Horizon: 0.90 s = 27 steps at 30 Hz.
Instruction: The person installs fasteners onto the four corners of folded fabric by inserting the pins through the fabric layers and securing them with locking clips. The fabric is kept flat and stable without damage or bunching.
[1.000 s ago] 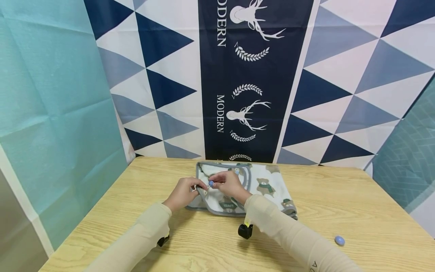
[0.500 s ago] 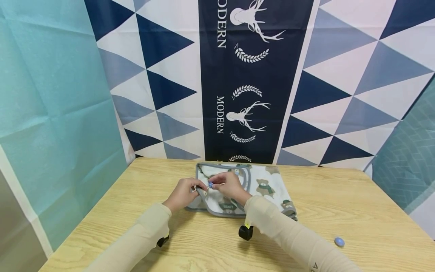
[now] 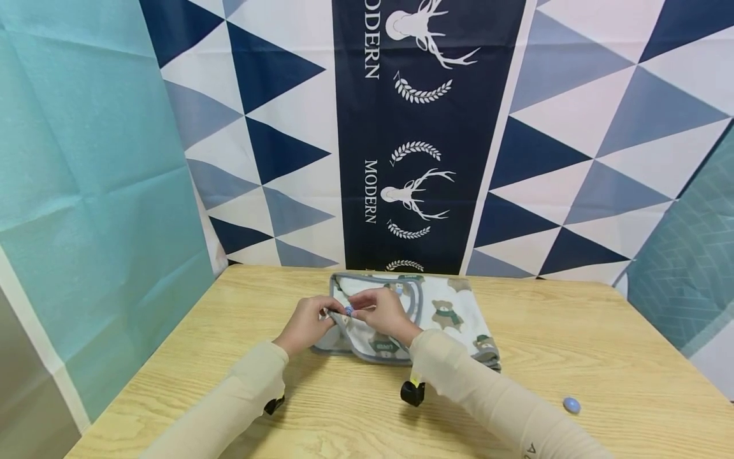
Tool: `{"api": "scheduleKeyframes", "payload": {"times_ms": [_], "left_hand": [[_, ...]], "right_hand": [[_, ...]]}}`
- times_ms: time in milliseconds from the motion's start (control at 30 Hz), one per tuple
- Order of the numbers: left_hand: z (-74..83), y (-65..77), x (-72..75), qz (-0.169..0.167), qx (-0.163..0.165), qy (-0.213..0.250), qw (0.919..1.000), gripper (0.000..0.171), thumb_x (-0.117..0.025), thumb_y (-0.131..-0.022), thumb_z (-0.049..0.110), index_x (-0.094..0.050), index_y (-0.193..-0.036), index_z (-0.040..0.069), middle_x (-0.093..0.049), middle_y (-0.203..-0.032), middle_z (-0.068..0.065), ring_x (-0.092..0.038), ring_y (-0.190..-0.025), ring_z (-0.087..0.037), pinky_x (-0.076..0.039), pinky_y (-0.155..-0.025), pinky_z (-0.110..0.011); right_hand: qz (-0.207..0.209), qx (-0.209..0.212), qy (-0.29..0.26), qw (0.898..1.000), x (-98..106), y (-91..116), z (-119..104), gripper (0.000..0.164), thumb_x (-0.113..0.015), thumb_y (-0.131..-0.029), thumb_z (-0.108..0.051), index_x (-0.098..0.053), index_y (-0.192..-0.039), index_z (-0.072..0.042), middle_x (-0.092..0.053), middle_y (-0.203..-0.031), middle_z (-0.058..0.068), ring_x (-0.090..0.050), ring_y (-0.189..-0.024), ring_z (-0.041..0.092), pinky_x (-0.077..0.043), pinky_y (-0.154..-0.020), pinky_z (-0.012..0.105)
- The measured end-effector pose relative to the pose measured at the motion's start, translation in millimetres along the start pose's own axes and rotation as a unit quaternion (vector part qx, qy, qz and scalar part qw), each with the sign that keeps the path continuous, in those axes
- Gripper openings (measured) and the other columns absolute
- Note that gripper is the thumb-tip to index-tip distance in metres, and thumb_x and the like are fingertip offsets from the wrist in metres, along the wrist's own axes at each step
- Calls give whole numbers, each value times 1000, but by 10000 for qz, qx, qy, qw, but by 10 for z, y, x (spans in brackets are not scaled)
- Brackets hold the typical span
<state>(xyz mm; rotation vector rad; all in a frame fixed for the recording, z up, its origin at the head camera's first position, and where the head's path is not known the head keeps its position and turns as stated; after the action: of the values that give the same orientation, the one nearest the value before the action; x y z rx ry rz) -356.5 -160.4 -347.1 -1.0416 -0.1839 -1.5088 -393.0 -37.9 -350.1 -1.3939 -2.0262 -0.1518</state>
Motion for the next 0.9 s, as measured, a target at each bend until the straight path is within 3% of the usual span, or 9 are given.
{"api": "scheduleKeyframes", "payload": {"times_ms": [100, 300, 500, 667, 767, 900], "left_hand": [[-32, 33, 61, 111, 164, -45, 9998, 17, -67, -83, -3, -73, -89, 12, -74, -90, -1, -64, -82, -14, -52, -76, -38], [-117, 71, 186, 384, 513, -29, 9979, 13, -69, -82, 1, -73, -86, 13, -74, -87, 0, -64, -86, -14, -51, -82, -46], [-102, 78, 241, 349, 793, -129, 9962, 8, -72, -84, 11, -72, -91, 11, -73, -91, -1, -64, -89, -16, -50, -80, -40], [-55, 167, 393, 455, 971, -225, 9940, 22, -71, -84, 8, -70, -106, 8, -72, -105, -9, -65, -101, -28, -52, -88, -46], [-41, 298, 440, 85, 976, -389, 9944, 24, -71, -84, 9, -70, -108, 7, -72, -109, -10, -65, -104, -29, -53, -87, -44], [-20, 547, 439, -905, 725, -697, 9908, 20, -73, -83, 11, -72, -103, 8, -73, -105, -5, -64, -100, -25, -53, -81, -38]], "right_hand": [[107, -93, -46, 9999, -15, 39, -23, 26, -77, -80, -10, -72, -104, -2, -74, -99, 14, -72, -90, 23, -59, -76, 28], [-6, -256, -146, 9996, -131, 103, -76, 33, -88, -66, -27, -72, -87, -8, -74, -83, 7, -66, -70, 9, -54, -63, 21], [-14, 246, 255, 9994, -177, 74, -164, 13, -80, -76, -9, -74, -85, -4, -74, -77, 9, -66, -64, 9, -52, -58, 18], [338, 0, 443, 9984, -56, 37, -110, 12, -77, -79, -10, -76, -89, -4, -75, -79, 10, -68, -67, 14, -53, -60, 21], [479, -175, 511, 9974, 18, 31, -51, 13, -77, -79, -12, -76, -90, -5, -75, -79, 9, -69, -69, 16, -53, -61, 22], [560, -442, 512, 9961, 108, -6, 20, 15, -77, -80, -13, -76, -92, -4, -75, -82, 10, -70, -71, 16, -52, -59, 21]]}}
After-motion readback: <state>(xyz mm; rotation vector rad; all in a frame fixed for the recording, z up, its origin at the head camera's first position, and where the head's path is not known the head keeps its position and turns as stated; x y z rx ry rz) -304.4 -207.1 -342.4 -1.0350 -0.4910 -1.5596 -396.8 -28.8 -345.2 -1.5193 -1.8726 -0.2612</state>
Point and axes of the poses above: each hand's wrist, its own y-axis away from the middle knuckle, its own x-axis out of the back of the hand, z = x × y, the point moved 9 cm from there along -y, towards the middle knuckle
